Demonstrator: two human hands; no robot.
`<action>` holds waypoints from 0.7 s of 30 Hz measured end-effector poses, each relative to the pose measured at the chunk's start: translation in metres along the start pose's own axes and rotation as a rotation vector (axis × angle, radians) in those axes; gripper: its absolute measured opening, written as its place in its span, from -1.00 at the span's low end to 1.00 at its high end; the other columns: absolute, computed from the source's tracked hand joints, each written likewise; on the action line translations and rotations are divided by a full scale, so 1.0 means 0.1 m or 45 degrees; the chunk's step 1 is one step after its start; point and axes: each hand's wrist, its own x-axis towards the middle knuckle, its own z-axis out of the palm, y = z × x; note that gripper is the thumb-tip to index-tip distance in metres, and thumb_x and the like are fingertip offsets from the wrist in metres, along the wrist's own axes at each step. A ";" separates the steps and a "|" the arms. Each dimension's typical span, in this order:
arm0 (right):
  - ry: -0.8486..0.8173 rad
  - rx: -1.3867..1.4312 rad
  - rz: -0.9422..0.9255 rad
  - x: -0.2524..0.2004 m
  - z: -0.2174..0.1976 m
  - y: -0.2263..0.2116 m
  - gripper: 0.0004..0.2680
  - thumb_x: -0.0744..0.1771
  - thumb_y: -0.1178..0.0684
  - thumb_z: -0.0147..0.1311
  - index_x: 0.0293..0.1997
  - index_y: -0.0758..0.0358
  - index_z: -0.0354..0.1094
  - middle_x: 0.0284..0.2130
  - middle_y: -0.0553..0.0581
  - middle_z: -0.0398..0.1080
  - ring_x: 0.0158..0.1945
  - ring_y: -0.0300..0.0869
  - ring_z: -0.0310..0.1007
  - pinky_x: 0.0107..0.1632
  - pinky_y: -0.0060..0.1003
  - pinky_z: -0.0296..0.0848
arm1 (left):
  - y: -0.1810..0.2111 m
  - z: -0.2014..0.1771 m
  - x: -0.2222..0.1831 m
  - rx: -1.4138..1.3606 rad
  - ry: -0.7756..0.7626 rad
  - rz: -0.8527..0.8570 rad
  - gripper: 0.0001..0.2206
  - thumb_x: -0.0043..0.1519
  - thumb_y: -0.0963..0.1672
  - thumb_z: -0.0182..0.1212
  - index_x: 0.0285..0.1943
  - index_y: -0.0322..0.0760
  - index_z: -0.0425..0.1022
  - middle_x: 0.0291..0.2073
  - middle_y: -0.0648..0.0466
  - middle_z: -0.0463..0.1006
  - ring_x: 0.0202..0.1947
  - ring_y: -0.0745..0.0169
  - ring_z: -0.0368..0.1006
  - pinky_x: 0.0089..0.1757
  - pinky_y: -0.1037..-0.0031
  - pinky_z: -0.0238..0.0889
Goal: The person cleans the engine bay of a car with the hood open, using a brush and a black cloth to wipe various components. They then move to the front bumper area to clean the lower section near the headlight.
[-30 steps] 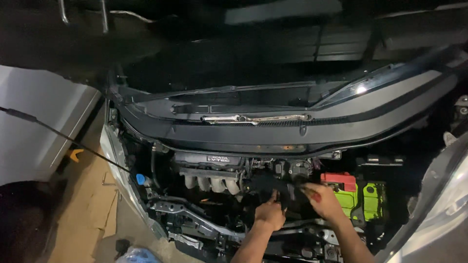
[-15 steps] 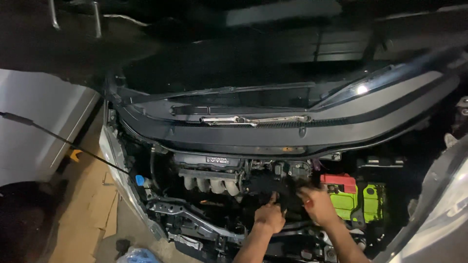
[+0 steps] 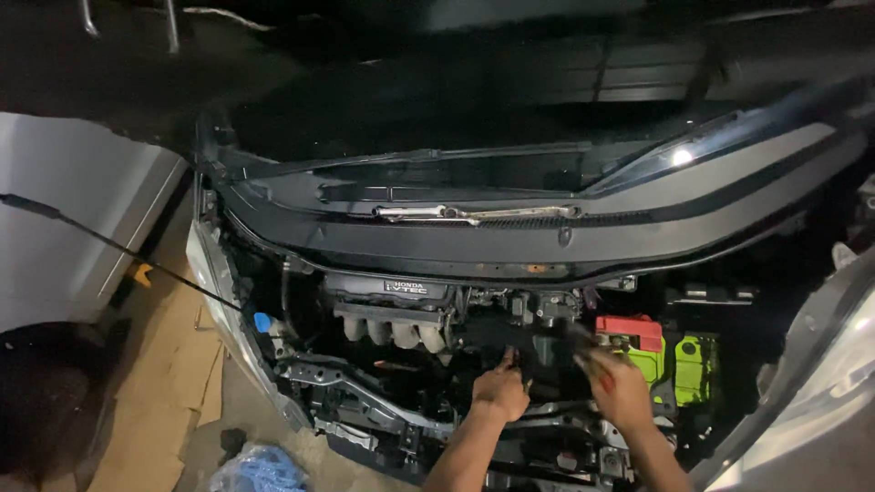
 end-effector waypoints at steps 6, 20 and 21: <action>0.003 0.087 -0.450 -0.14 0.08 -0.30 -0.55 0.15 0.38 0.09 0.07 -0.05 0.55 0.04 0.16 0.57 0.08 0.04 0.52 0.11 -0.03 0.56 | -0.03 0.04 0.01 0.036 0.105 0.035 -0.54 0.46 0.01 -0.14 0.45 -0.30 0.26 0.64 0.06 -0.39 0.18 -0.31 0.34 -0.03 -0.04 0.39; 0.289 0.263 0.168 -0.02 0.23 -0.74 -0.72 0.31 -0.13 0.14 0.09 0.02 0.57 -0.33 0.15 0.67 -0.45 -0.19 0.60 -0.15 -0.33 0.54 | -0.31 0.04 -0.10 -0.265 0.461 0.071 -0.41 0.41 0.04 -0.19 0.64 0.06 -0.19 0.63 0.17 -0.27 0.23 -0.30 0.33 0.13 -0.08 0.26; 0.291 0.258 0.173 -0.01 0.23 -0.76 -0.72 0.31 -0.13 0.14 0.09 0.02 0.57 -0.33 0.15 0.67 -0.45 -0.19 0.60 -0.15 -0.33 0.54 | -0.32 0.03 -0.06 -0.266 0.457 0.077 -0.41 0.41 0.04 -0.19 0.64 0.06 -0.19 0.63 0.17 -0.27 0.23 -0.30 0.33 0.13 -0.08 0.26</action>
